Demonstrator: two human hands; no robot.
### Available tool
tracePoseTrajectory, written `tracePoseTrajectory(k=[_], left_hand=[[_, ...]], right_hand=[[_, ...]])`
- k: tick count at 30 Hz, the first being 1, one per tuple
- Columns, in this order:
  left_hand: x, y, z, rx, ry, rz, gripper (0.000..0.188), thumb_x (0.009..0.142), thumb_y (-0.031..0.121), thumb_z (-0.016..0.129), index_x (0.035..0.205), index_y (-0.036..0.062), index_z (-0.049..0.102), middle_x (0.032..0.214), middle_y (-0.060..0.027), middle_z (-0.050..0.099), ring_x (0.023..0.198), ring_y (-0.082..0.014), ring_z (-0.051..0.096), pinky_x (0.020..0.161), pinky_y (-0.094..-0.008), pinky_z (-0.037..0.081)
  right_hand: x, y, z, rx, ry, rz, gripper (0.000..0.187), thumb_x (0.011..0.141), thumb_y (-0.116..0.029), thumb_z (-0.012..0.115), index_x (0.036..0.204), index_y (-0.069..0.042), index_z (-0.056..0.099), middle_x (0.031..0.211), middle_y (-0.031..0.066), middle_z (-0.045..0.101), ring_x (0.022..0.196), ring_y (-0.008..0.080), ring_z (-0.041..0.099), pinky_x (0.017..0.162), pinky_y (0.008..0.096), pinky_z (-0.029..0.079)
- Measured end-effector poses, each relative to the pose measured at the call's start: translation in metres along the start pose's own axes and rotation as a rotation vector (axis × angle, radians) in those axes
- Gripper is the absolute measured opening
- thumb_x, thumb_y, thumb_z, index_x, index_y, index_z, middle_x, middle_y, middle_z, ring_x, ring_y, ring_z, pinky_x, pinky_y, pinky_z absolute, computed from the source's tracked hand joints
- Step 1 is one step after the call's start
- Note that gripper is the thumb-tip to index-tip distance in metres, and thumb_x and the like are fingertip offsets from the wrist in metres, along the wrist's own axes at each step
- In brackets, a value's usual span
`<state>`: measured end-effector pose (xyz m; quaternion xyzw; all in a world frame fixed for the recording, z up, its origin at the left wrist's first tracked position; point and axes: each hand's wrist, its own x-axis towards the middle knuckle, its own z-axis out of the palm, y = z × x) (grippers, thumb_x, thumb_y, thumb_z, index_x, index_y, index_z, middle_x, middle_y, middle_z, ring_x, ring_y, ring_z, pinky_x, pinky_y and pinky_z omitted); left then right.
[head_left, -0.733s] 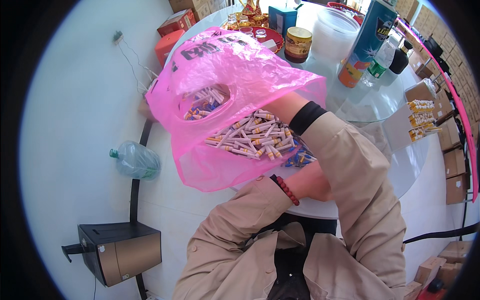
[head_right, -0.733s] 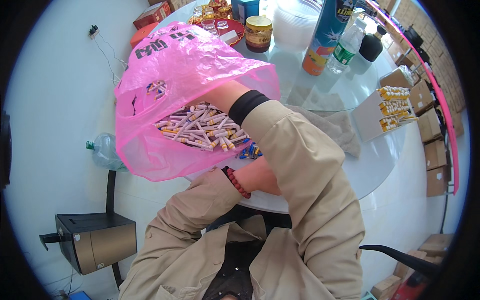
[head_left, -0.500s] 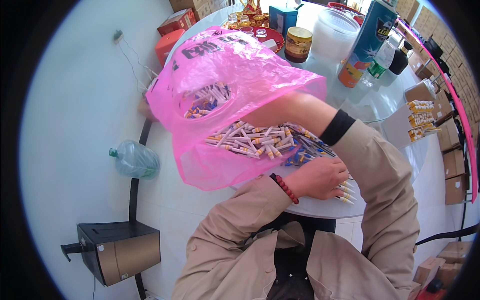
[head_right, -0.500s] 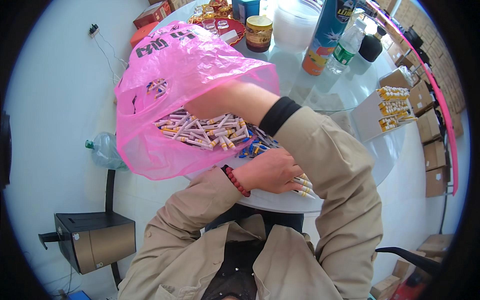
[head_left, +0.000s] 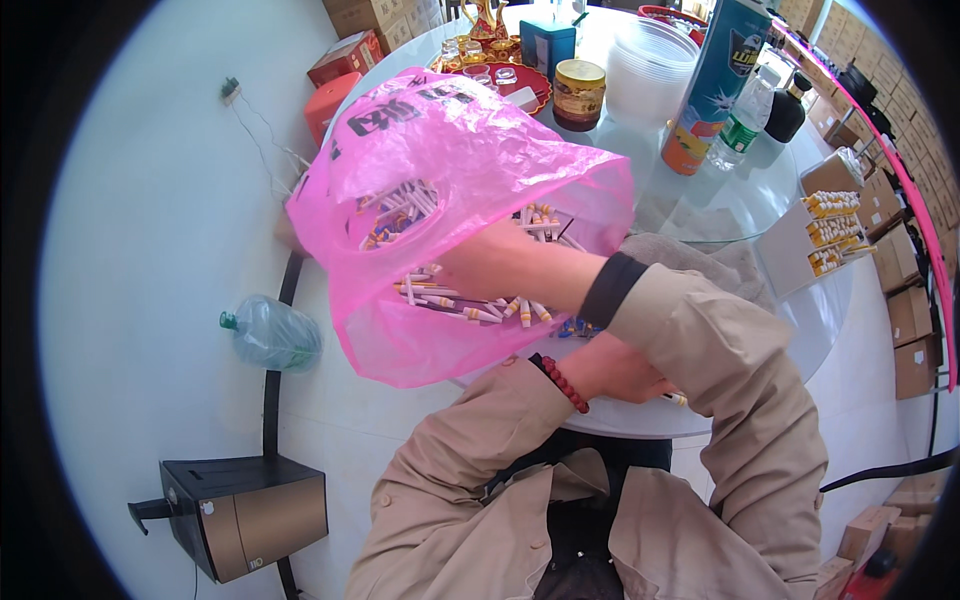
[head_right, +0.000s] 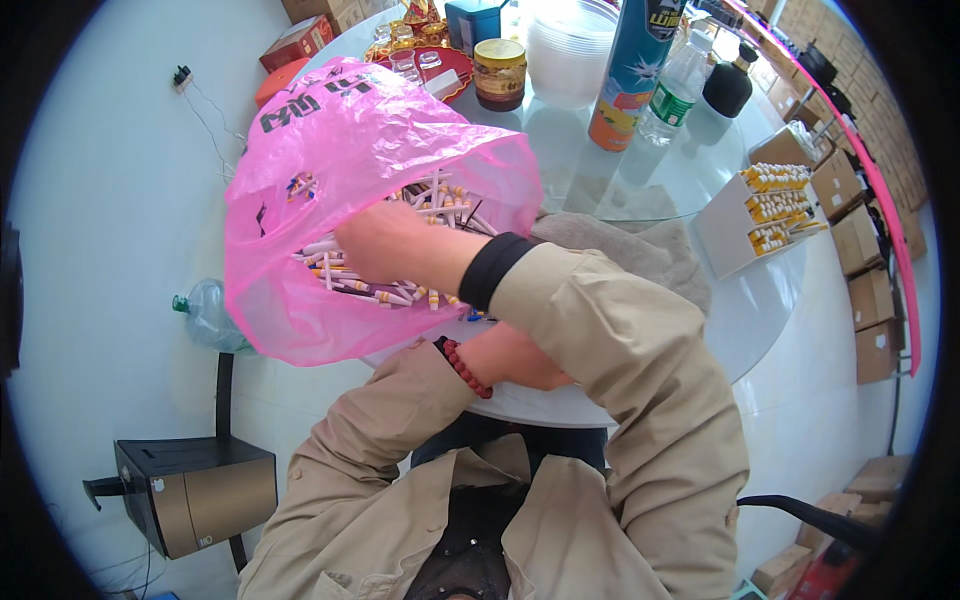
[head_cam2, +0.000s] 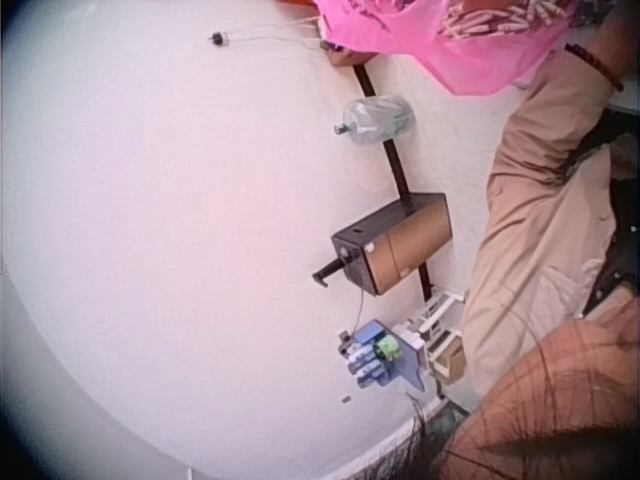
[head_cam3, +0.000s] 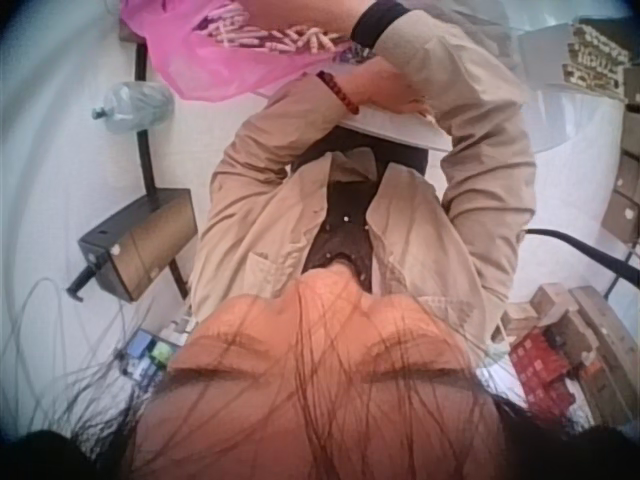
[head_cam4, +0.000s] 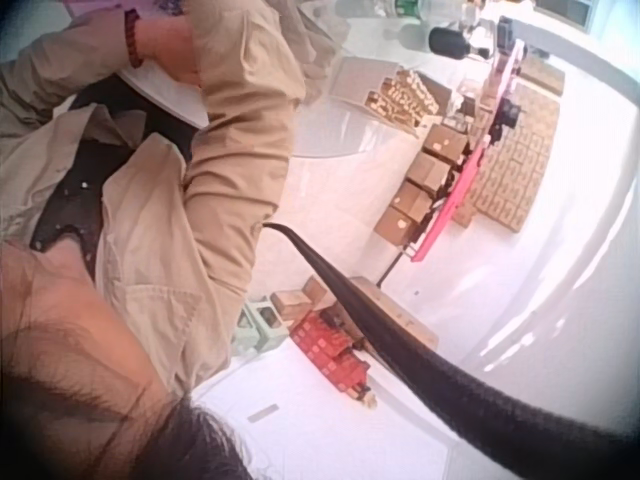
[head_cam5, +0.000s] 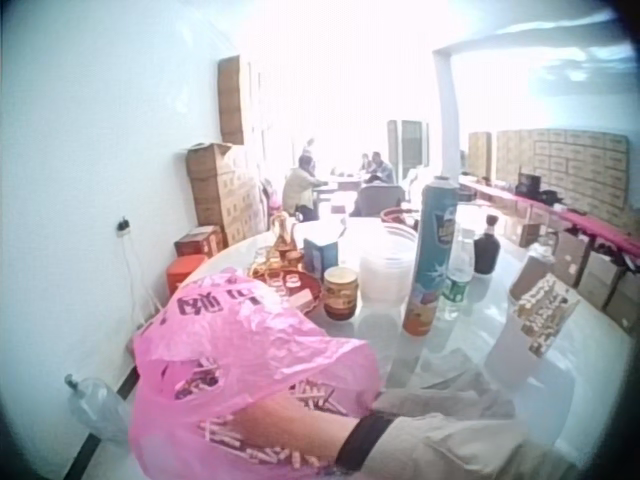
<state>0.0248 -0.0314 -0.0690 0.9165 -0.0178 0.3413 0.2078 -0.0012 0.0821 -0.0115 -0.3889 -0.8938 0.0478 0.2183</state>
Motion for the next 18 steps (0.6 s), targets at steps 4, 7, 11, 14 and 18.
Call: tracePoseTrajectory(k=[4,7,11,14,18], left_hand=[[-0.013,-0.002,-0.004,-0.299,-0.09,-0.119,0.05,0.087,0.036,0.055,0.131,0.0118,0.049,0.135,-0.0115,0.047,0.129,-0.0307,0.039,0.108,-0.0426,0.03],[-0.026,-0.002,0.001,-0.383,-0.05,-0.203,0.044,0.087,0.028,0.052,0.127,0.0103,0.051,0.131,-0.0125,0.05,0.126,-0.0319,0.043,0.106,-0.044,0.032],[-0.016,-0.005,0.013,-0.115,0.001,-0.06,0.046,0.086,0.028,0.054,0.128,0.0093,0.051,0.131,-0.0138,0.05,0.126,-0.029,0.043,0.107,-0.0415,0.032],[-0.003,-0.004,0.007,0.055,0.054,0.036,0.043,0.084,0.029,0.057,0.121,0.0073,0.055,0.126,-0.0144,0.053,0.122,-0.0273,0.047,0.101,-0.0393,0.038],[0.01,0.005,-0.014,0.067,-0.302,-0.147,0.029,0.078,0.03,0.064,0.092,0.0059,0.061,0.104,-0.0103,0.059,0.104,-0.0249,0.055,0.078,-0.0372,0.047]], right_hand=[[0.013,-0.011,0.026,-0.072,-0.213,0.049,0.016,0.073,-0.009,0.064,0.087,-0.004,0.067,0.088,0.0158,0.068,0.083,0.031,0.067,0.067,0.0425,0.054],[0.017,-0.015,0.028,-0.05,-0.243,-0.026,0.018,0.072,-0.01,0.064,0.088,-0.004,0.068,0.091,0.0167,0.067,0.085,0.0312,0.067,0.068,0.0422,0.054],[0.016,-0.025,0.006,-0.002,-0.375,0.098,0.022,0.069,-0.013,0.064,0.089,-0.003,0.068,0.09,0.0177,0.067,0.084,0.0329,0.067,0.069,0.0432,0.054],[0.006,-0.024,-0.024,0.076,-0.475,0.2,0.026,0.069,-0.018,0.062,0.087,0.0,0.067,0.087,0.0192,0.066,0.082,0.0348,0.065,0.07,0.0438,0.053],[-0.012,-0.007,-0.066,0.091,-0.458,0.231,0.031,0.076,-0.025,0.053,0.085,0.002,0.064,0.08,0.0208,0.064,0.078,0.0374,0.063,0.071,0.0444,0.05]])
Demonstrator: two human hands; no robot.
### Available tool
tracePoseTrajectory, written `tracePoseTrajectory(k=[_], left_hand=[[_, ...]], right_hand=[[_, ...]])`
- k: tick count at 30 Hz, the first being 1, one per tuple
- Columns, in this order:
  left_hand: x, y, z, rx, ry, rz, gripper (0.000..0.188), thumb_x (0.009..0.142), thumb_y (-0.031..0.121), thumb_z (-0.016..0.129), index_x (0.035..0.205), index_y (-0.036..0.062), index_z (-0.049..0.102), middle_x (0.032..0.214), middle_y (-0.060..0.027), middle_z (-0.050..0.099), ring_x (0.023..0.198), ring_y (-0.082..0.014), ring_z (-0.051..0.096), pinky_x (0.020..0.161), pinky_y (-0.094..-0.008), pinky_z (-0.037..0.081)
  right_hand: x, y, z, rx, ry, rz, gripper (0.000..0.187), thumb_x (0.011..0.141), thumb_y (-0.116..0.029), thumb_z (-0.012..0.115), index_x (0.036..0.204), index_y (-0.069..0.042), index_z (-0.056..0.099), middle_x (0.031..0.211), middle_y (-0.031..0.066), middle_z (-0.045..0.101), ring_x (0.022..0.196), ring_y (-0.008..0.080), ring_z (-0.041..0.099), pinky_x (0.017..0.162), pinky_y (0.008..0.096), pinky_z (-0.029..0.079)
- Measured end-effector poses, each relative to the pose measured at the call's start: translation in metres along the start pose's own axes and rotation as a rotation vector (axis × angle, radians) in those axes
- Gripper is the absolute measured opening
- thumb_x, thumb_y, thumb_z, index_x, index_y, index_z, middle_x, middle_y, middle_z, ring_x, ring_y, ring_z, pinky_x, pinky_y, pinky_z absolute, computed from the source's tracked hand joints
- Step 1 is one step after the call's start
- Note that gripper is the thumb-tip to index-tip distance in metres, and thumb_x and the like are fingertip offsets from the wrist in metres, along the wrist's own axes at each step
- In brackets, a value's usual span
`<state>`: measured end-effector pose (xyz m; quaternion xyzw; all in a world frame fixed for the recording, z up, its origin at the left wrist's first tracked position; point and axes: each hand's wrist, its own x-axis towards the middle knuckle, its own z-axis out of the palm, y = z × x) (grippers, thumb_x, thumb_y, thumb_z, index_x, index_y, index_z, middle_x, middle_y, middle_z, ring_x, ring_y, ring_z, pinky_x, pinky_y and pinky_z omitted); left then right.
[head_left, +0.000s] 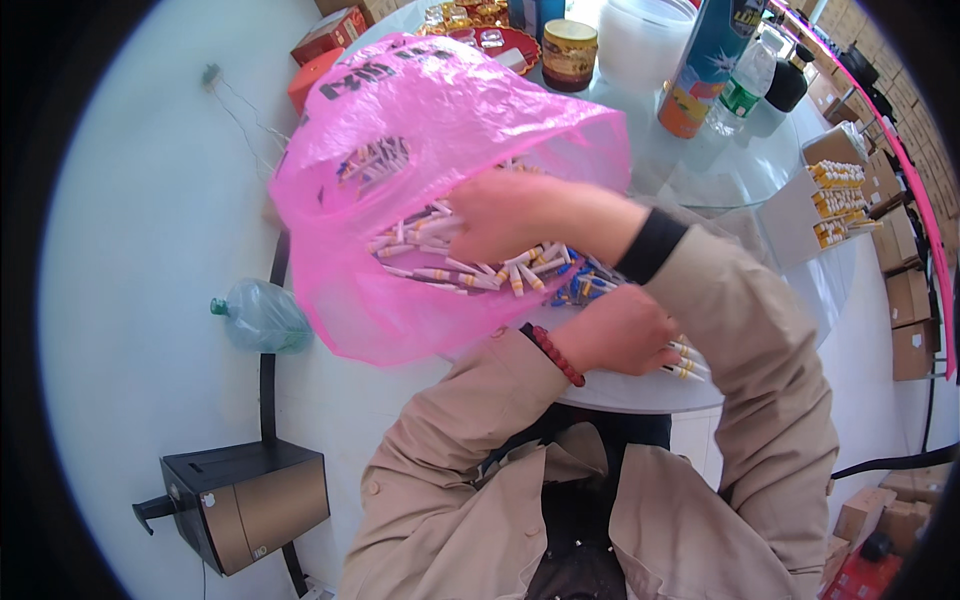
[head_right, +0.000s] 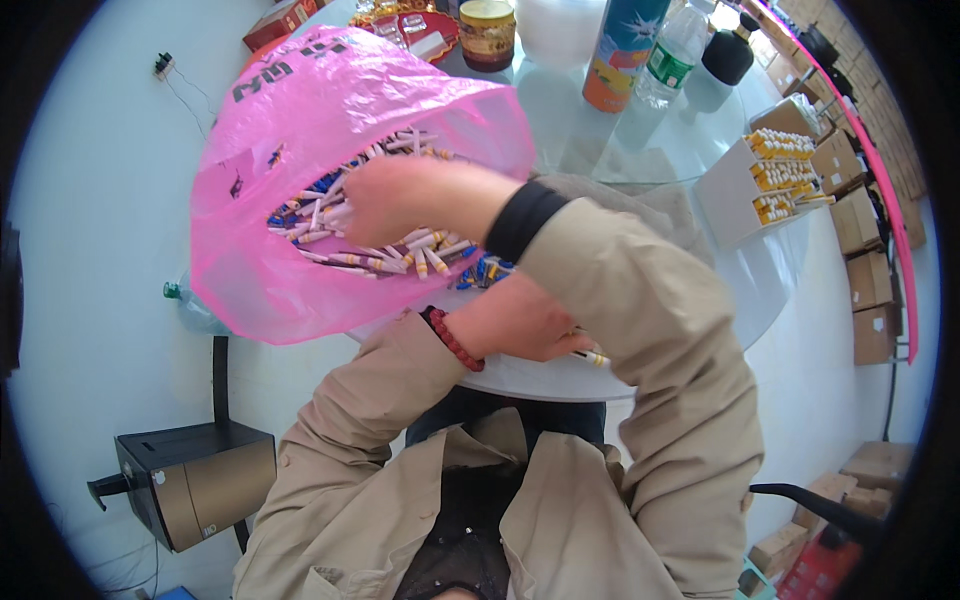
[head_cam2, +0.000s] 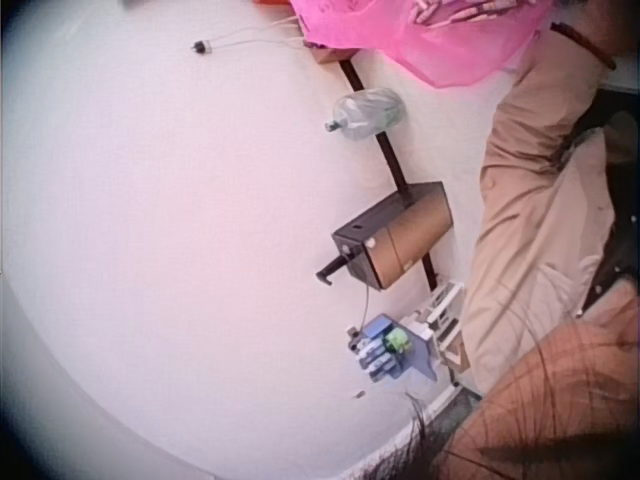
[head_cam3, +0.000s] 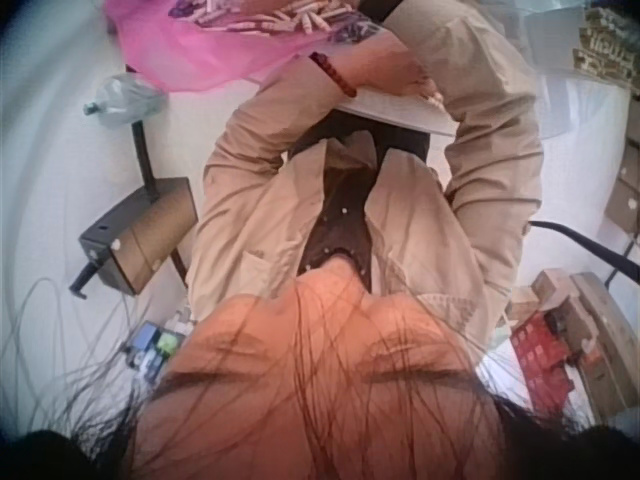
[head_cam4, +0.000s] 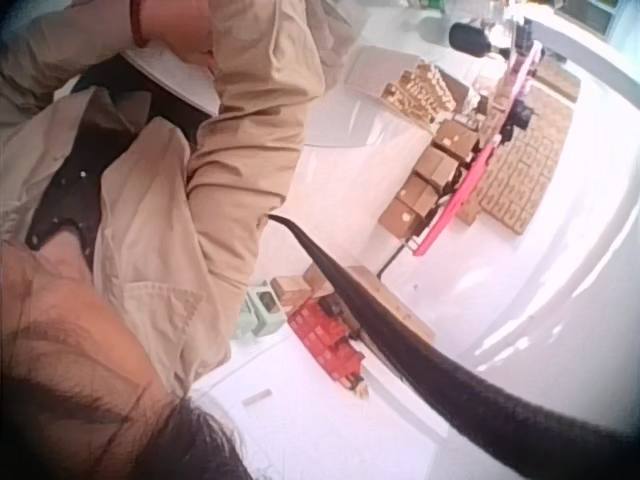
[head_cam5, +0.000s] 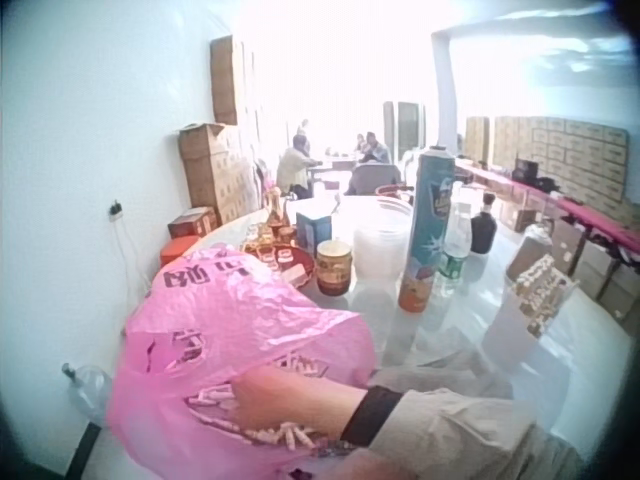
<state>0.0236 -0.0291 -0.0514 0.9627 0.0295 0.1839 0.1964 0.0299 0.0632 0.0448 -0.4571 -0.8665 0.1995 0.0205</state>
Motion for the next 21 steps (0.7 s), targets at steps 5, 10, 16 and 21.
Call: tracePoseTrajectory(k=[5,10,16,21], left_hand=[[0.004,0.003,-0.01,-0.072,0.125,0.1,0.027,0.079,0.029,0.067,0.077,0.0055,0.054,0.078,-0.0067,0.051,0.081,-0.0248,0.053,0.068,-0.0356,0.047],[0.002,0.002,-0.007,-0.067,0.116,0.092,0.027,0.078,0.029,0.067,0.08,0.0056,0.054,0.082,-0.0066,0.052,0.082,-0.025,0.054,0.068,-0.0363,0.047],[0.004,0.003,-0.01,-0.079,0.122,0.082,0.028,0.076,0.027,0.07,0.086,0.0051,0.056,0.086,-0.0073,0.053,0.083,-0.0259,0.055,0.07,-0.0361,0.048],[0.006,0.005,-0.013,-0.044,0.166,0.066,0.028,0.074,0.026,0.073,0.086,0.0055,0.058,0.085,-0.0071,0.052,0.082,-0.0255,0.055,0.069,-0.0355,0.048]], right_hand=[[-0.07,0.033,-0.016,0.104,0.0,0.085,0.023,0.081,-0.018,0.05,0.091,0.002,0.056,0.077,0.021,0.061,0.071,0.0363,0.059,0.064,0.0437,0.046],[-0.131,0.058,-0.012,0.197,0.1,0.181,0.021,0.086,-0.015,0.05,0.095,0.003,0.054,0.081,0.0233,0.062,0.074,0.0392,0.06,0.065,0.0446,0.047],[-0.194,0.081,0.014,0.115,0.252,0.282,0.018,0.091,-0.018,0.054,0.096,-0.001,0.049,0.073,0.0219,0.058,0.068,0.0418,0.056,0.057,0.0469,0.041],[-0.229,0.086,0.03,0.164,0.331,0.363,0.019,0.09,-0.015,0.057,0.098,-0.001,0.046,0.073,0.0224,0.058,0.07,0.0428,0.056,0.058,0.0488,0.04]])
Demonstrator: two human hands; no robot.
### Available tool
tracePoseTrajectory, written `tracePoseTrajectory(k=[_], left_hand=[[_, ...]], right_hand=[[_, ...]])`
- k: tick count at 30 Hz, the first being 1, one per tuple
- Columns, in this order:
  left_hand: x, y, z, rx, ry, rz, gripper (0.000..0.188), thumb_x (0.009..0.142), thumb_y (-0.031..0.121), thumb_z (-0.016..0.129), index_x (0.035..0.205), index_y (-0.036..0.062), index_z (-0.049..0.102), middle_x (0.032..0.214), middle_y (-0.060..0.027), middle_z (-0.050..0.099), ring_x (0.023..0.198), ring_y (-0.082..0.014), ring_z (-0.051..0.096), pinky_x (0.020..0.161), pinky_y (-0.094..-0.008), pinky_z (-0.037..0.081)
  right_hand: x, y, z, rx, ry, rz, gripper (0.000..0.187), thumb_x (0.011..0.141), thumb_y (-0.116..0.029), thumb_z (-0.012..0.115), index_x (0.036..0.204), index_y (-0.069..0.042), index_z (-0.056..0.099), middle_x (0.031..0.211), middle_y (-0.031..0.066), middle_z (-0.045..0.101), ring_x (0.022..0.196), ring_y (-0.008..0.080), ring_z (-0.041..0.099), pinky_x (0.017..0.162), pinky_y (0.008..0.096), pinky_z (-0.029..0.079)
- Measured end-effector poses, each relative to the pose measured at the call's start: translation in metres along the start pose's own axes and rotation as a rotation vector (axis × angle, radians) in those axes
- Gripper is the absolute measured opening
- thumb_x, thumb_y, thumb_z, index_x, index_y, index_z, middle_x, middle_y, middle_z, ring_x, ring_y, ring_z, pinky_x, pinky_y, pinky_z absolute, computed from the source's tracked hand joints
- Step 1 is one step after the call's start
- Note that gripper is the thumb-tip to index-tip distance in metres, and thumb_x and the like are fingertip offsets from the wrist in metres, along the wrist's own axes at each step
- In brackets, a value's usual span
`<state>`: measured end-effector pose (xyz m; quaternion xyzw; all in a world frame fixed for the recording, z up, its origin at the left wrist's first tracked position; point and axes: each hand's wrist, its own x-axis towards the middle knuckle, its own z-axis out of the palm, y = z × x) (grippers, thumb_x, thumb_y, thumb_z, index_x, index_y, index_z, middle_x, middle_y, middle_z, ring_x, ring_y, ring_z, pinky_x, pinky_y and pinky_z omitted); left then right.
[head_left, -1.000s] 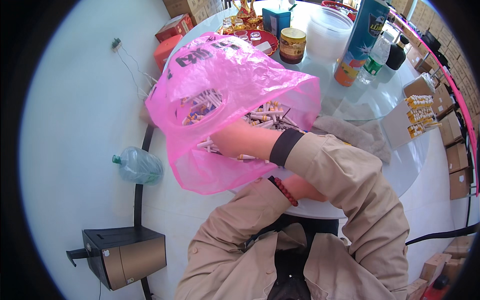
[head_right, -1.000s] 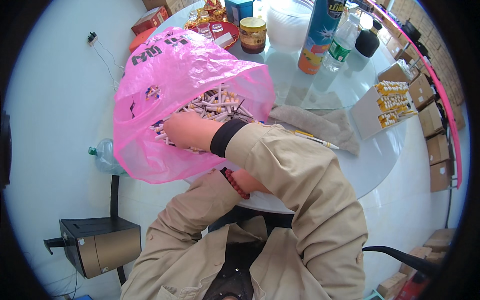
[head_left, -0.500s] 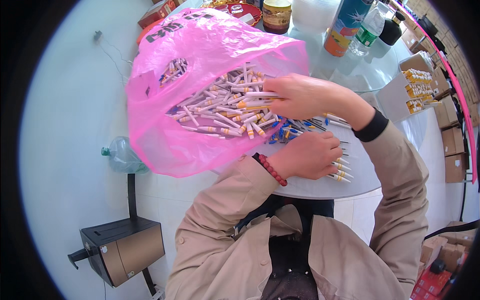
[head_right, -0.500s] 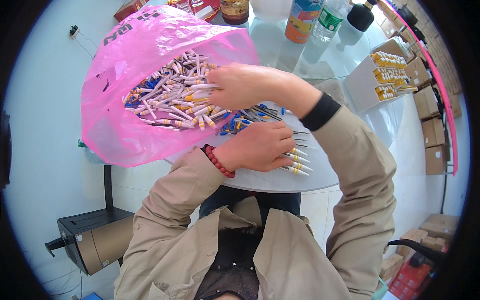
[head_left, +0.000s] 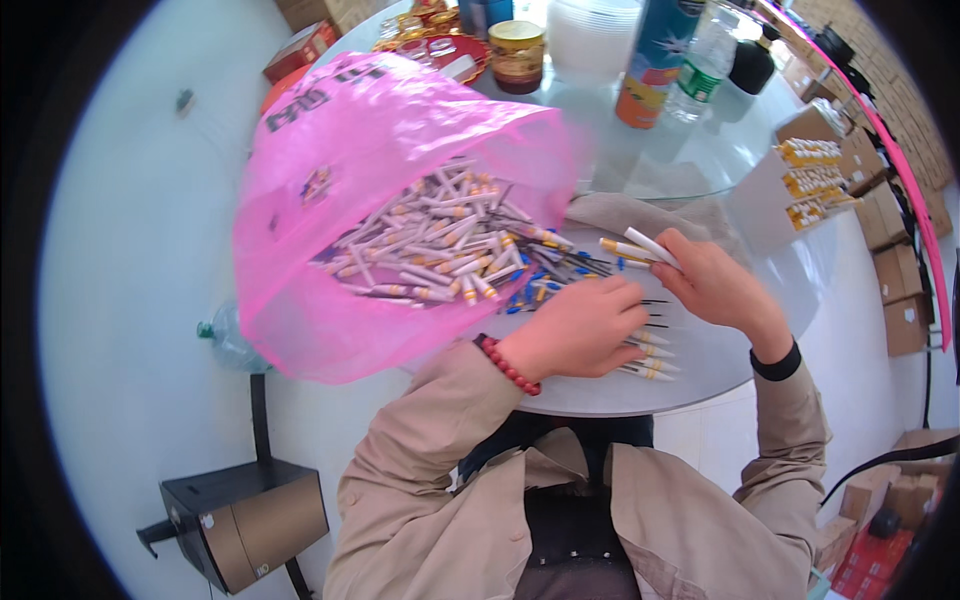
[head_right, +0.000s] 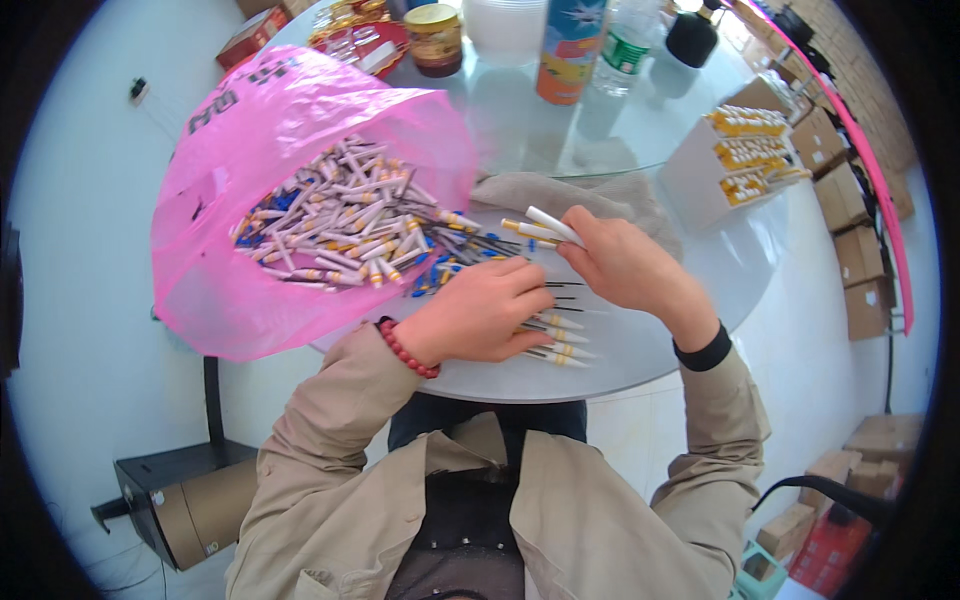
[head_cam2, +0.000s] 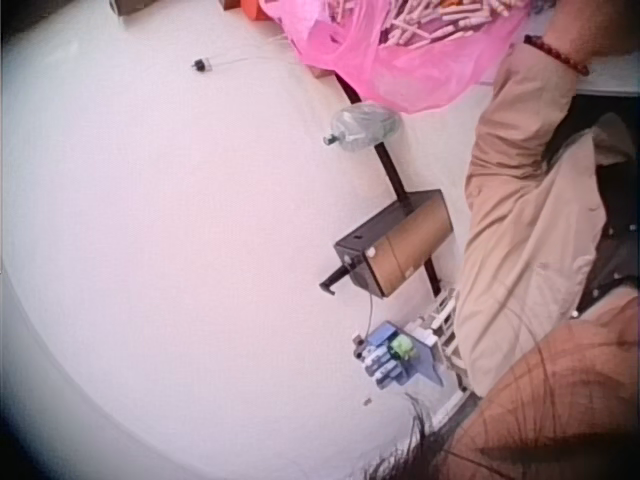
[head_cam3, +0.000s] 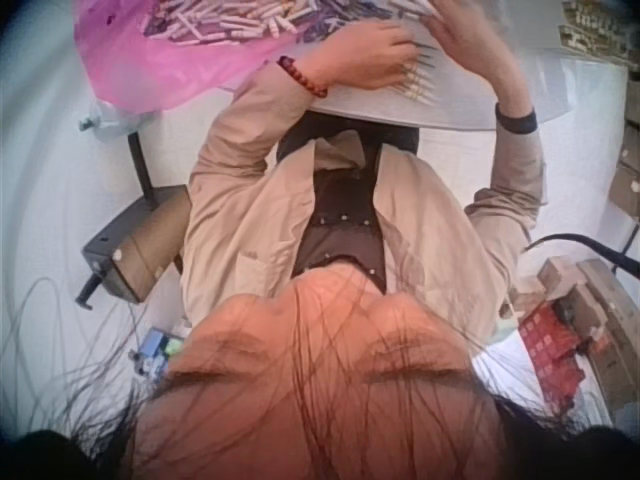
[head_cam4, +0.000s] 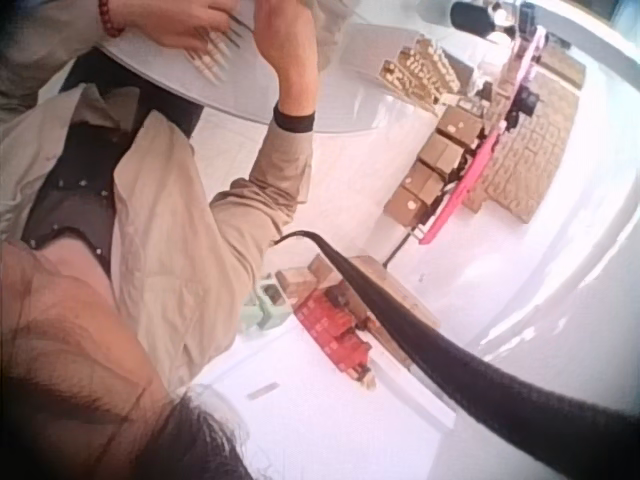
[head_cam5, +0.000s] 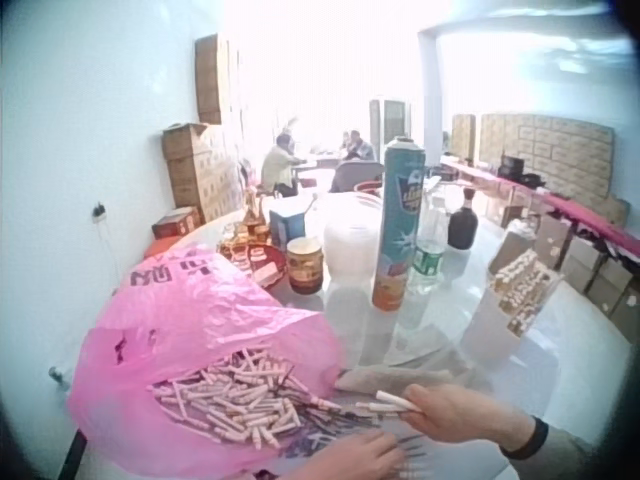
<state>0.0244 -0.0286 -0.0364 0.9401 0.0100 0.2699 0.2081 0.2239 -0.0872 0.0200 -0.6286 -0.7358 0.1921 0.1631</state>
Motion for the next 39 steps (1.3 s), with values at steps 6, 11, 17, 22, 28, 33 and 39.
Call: tracePoseTrajectory(k=[6,11,17,22,28,33,39], left_hand=[[0.0,0.002,-0.005,0.003,-0.058,-0.039,0.029,0.077,0.03,0.072,0.083,0.0059,0.058,0.08,-0.0062,0.052,0.078,-0.025,0.055,0.066,-0.0348,0.047],[0.0,0.004,-0.006,0.006,-0.121,-0.054,0.029,0.078,0.031,0.071,0.083,0.0058,0.058,0.081,-0.0066,0.053,0.079,-0.0247,0.056,0.065,-0.0345,0.047],[0.003,0.005,-0.007,-0.002,-0.121,-0.052,0.029,0.077,0.03,0.072,0.083,0.0058,0.058,0.081,-0.0064,0.054,0.078,-0.0246,0.056,0.065,-0.0343,0.047],[0.004,0.005,-0.007,0.015,-0.128,-0.052,0.028,0.077,0.03,0.072,0.083,0.0065,0.058,0.081,-0.0058,0.054,0.078,-0.0243,0.056,0.065,-0.0339,0.047],[0.005,0.005,-0.007,0.035,-0.13,-0.05,0.027,0.076,0.029,0.073,0.083,0.0077,0.059,0.08,-0.005,0.055,0.076,-0.0237,0.056,0.063,-0.0336,0.047],[0.006,0.006,-0.007,0.03,-0.145,-0.074,0.027,0.075,0.029,0.074,0.083,0.008,0.059,0.08,-0.0047,0.055,0.075,-0.0236,0.056,0.062,-0.0332,0.047],[0.007,0.007,-0.008,0.015,-0.154,-0.092,0.027,0.074,0.028,0.075,0.083,0.0078,0.059,0.08,-0.0049,0.055,0.075,-0.024,0.056,0.062,-0.0331,0.047]], right_hand=[[-0.03,0.012,-0.008,-0.058,0.133,-0.014,0.015,0.086,-0.013,0.06,0.094,-0.002,0.054,0.084,0.0164,0.057,0.081,0.0368,0.056,0.067,0.0433,0.044],[-0.039,0.021,0.006,-0.083,0.223,-0.074,0.013,0.081,-0.011,0.065,0.091,-0.004,0.06,0.088,0.01,0.055,0.087,0.0308,0.055,0.074,0.0392,0.046],[-0.043,0.03,0.014,-0.159,0.272,-0.103,0.017,0.077,-0.011,0.069,0.091,-0.005,0.061,0.087,0.0089,0.056,0.087,0.0289,0.054,0.077,0.039,0.045],[-0.049,0.035,0.004,0.071,0.334,-0.067,0.018,0.075,-0.009,0.07,0.09,-0.004,0.061,0.089,0.0097,0.058,0.087,0.0303,0.056,0.073,0.0389,0.047],[-0.052,0.047,-0.013,-0.013,0.415,0.019,0.01,0.078,-0.005,0.066,0.087,-0.004,0.062,0.085,0.0096,0.06,0.081,0.0293,0.059,0.068,0.0376,0.048],[-0.047,0.047,-0.014,-0.079,0.459,-0.016,0.005,0.08,-0.005,0.063,0.086,-0.005,0.063,0.082,0.0082,0.061,0.078,0.0283,0.059,0.066,0.0372,0.048],[-0.044,0.038,-0.012,-0.026,0.429,-0.042,0.007,0.08,-0.002,0.063,0.087,-0.003,0.063,0.081,0.01,0.061,0.074,0.028,0.06,0.064,0.0347,0.049]])
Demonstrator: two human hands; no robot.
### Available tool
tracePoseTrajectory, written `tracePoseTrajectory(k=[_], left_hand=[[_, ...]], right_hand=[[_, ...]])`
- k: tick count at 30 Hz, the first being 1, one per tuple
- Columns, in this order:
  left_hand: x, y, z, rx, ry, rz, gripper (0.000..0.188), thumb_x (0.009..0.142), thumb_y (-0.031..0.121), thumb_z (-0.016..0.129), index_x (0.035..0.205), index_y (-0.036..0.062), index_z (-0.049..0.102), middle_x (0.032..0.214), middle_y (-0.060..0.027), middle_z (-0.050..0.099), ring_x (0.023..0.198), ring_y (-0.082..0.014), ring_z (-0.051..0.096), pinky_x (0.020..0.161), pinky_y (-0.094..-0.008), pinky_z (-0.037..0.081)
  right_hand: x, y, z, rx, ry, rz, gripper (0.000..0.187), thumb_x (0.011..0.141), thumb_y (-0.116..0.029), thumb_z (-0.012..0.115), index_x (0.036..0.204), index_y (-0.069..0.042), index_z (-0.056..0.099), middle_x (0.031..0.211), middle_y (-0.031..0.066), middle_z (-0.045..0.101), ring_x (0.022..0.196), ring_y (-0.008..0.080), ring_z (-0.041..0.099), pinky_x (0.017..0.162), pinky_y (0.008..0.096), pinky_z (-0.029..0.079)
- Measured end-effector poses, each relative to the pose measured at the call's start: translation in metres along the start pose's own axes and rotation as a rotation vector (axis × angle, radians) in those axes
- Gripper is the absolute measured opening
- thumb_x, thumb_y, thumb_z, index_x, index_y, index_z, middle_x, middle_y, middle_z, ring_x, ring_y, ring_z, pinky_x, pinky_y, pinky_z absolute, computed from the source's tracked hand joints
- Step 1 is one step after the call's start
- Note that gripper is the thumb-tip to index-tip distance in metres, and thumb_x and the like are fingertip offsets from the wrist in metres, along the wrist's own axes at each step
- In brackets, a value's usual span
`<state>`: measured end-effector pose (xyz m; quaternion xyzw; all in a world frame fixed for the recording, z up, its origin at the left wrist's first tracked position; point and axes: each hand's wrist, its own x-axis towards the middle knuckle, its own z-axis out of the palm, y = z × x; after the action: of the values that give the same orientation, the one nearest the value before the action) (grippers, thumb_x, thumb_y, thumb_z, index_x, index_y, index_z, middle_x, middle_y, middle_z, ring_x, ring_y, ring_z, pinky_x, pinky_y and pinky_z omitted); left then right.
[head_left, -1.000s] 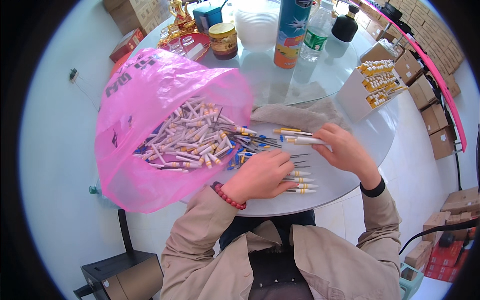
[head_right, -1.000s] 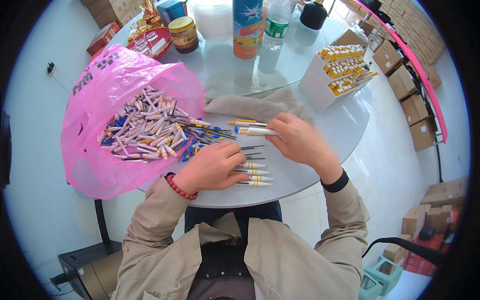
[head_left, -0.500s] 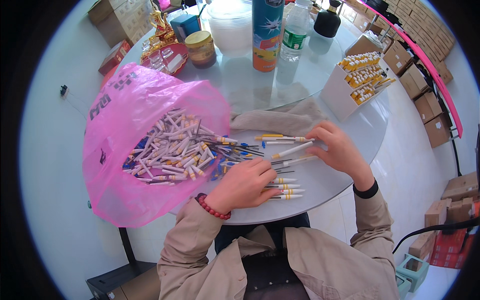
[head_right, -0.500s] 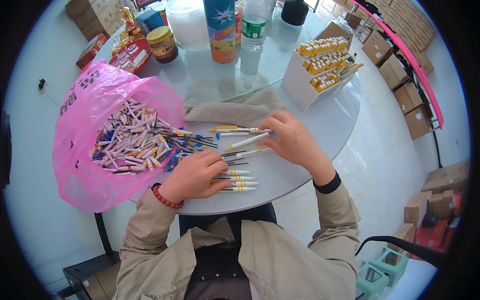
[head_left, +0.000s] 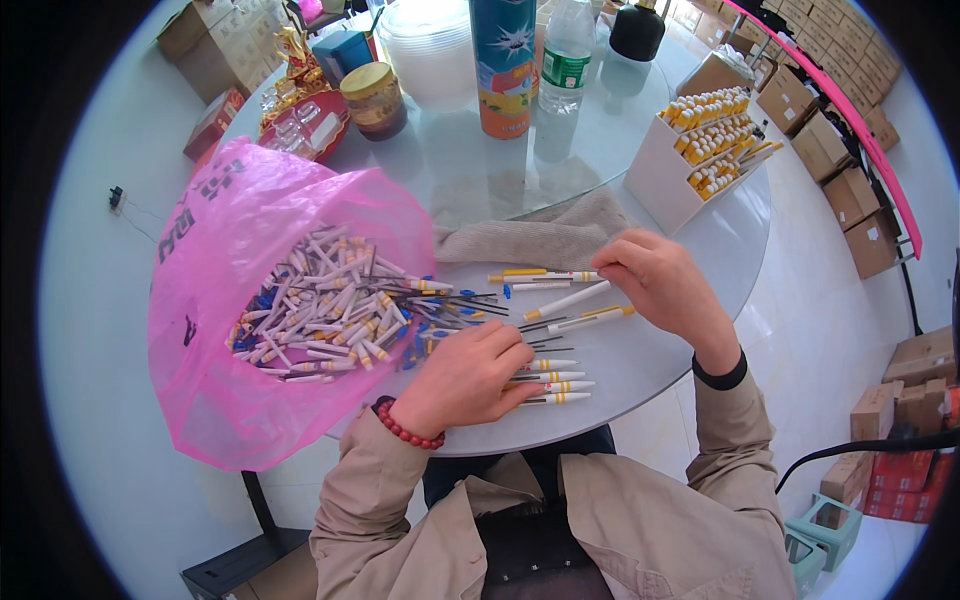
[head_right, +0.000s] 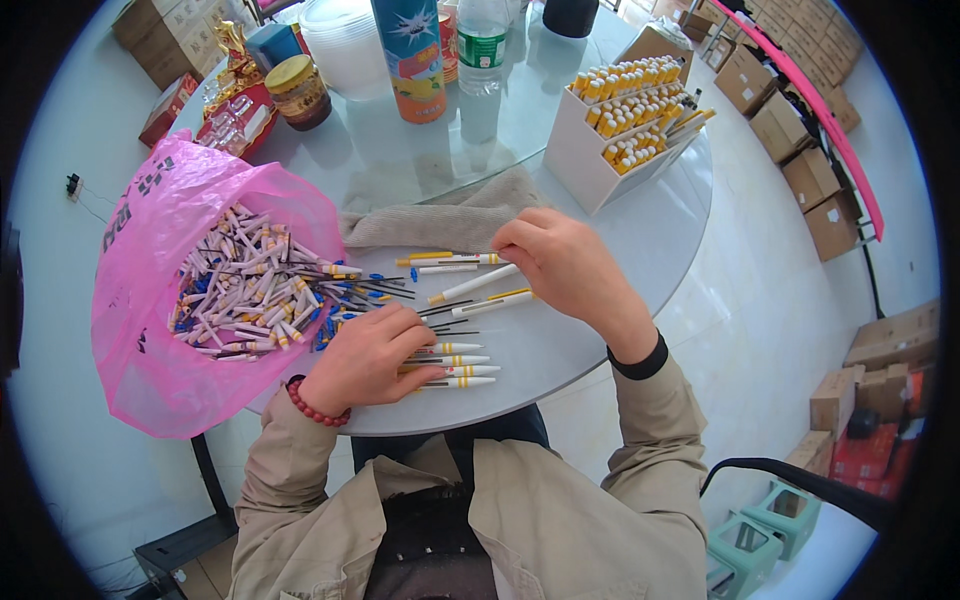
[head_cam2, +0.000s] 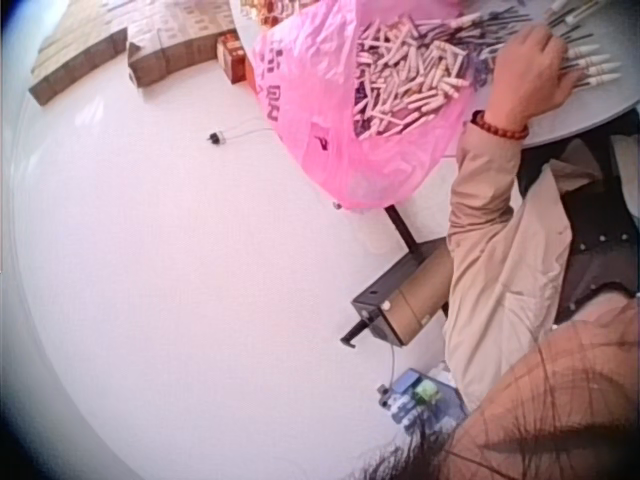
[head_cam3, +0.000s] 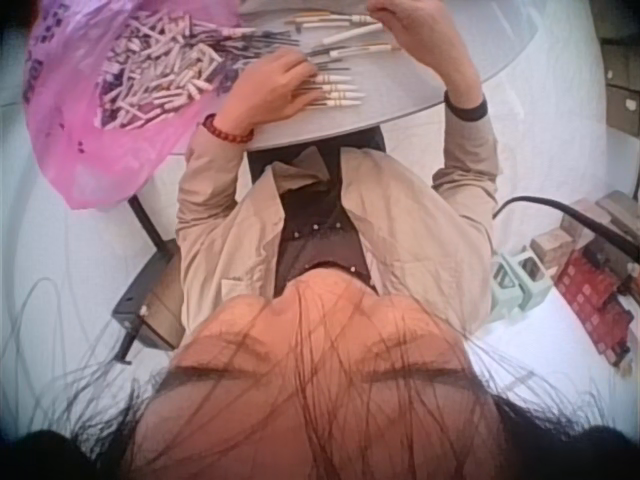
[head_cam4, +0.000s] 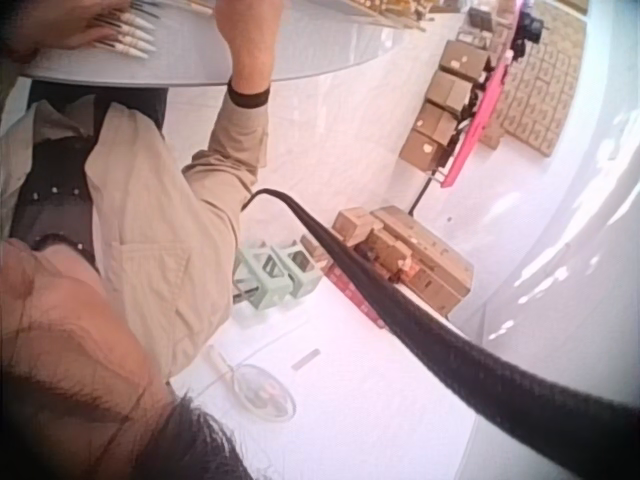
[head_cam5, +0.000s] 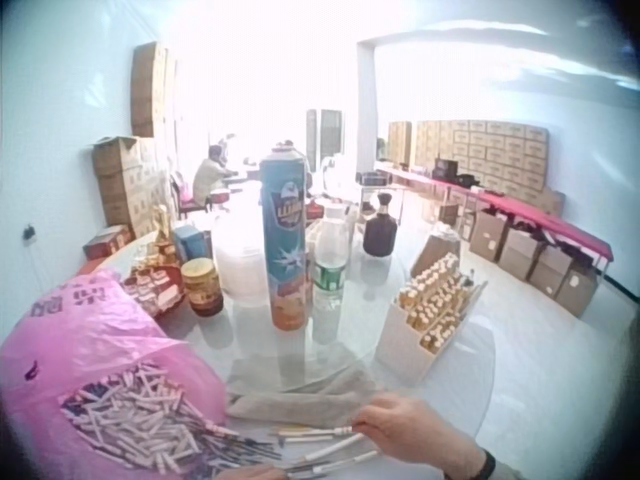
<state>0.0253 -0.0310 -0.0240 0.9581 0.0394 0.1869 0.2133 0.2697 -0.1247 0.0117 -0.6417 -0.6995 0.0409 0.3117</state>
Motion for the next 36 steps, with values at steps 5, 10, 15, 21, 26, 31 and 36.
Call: tracePoseTrajectory(k=[5,10,15,21,26,31,36], left_hand=[[0.0,0.001,-0.003,0.002,0.049,-0.025,0.03,0.07,0.029,0.078,0.081,0.0073,0.06,0.081,-0.0063,0.055,0.074,-0.0249,0.056,0.062,-0.0338,0.047],[-0.001,-0.003,-0.008,-0.007,0.166,-0.093,0.026,0.072,0.023,0.076,0.08,0.0057,0.058,0.08,-0.007,0.054,0.074,-0.0251,0.055,0.061,-0.0334,0.046],[0.004,-0.007,-0.012,-0.252,0.375,-0.349,0.014,0.081,0.008,0.068,0.081,0.0011,0.057,0.074,-0.0087,0.053,0.063,-0.0205,0.054,0.056,-0.0298,0.043],[0.015,-0.006,-0.01,-0.528,0.377,-0.455,0.013,0.088,0.009,0.062,0.086,-0.0016,0.056,0.073,-0.0053,0.054,0.061,-0.0101,0.05,0.054,-0.024,0.041],[0.025,-0.009,-0.006,-0.965,0.428,-0.524,0.014,0.094,0.015,0.057,0.09,0.001,0.057,0.075,0.0032,0.054,0.065,-0.0009,0.046,0.057,-0.018,0.038],[0.03,-0.019,-0.006,-1.175,0.501,-0.58,0.017,0.095,0.018,0.056,0.091,0.0025,0.057,0.073,0.0045,0.053,0.063,-0.0004,0.044,0.057,-0.0162,0.036],[0.036,-0.019,-0.012,-1.195,0.615,-0.563,0.016,0.096,0.018,0.053,0.09,0.004,0.056,0.07,0.0045,0.049,0.059,-0.0019,0.041,0.053,-0.0172,0.033]], right_hand=[[-0.002,-0.008,0.0,0.038,-0.128,0.011,0.008,0.079,-0.003,0.064,0.087,-0.004,0.063,0.079,0.0099,0.061,0.074,0.0283,0.06,0.064,0.0355,0.049],[0.004,-0.027,0.006,0.265,-0.415,-0.126,0.008,0.079,-0.008,0.066,0.086,-0.004,0.064,0.078,0.0096,0.061,0.077,0.0296,0.06,0.066,0.0384,0.048],[0.01,-0.052,0.022,0.163,-0.662,-0.196,0.022,0.08,-0.017,0.067,0.096,-0.004,0.061,0.091,0.0132,0.061,0.087,0.0316,0.061,0.075,0.0399,0.049],[0.016,-0.061,0.037,-0.124,-0.728,-0.259,0.021,0.076,-0.012,0.065,0.091,-0.001,0.056,0.086,0.0126,0.058,0.085,0.03,0.061,0.069,0.0399,0.05],[0.016,-0.064,0.036,-0.164,-0.738,-0.277,0.018,0.074,-0.009,0.06,0.089,-0.001,0.056,0.087,0.0125,0.059,0.082,0.0291,0.062,0.067,0.0402,0.051],[0.017,-0.063,0.034,-0.142,-0.717,-0.304,0.016,0.074,-0.009,0.058,0.087,0.0,0.056,0.085,0.0124,0.058,0.079,0.0291,0.062,0.066,0.0404,0.051],[0.016,-0.06,0.04,-0.104,-0.7,-0.303,0.013,0.074,-0.01,0.058,0.081,0.0,0.056,0.084,0.0123,0.058,0.081,0.0292,0.061,0.067,0.0401,0.051]])
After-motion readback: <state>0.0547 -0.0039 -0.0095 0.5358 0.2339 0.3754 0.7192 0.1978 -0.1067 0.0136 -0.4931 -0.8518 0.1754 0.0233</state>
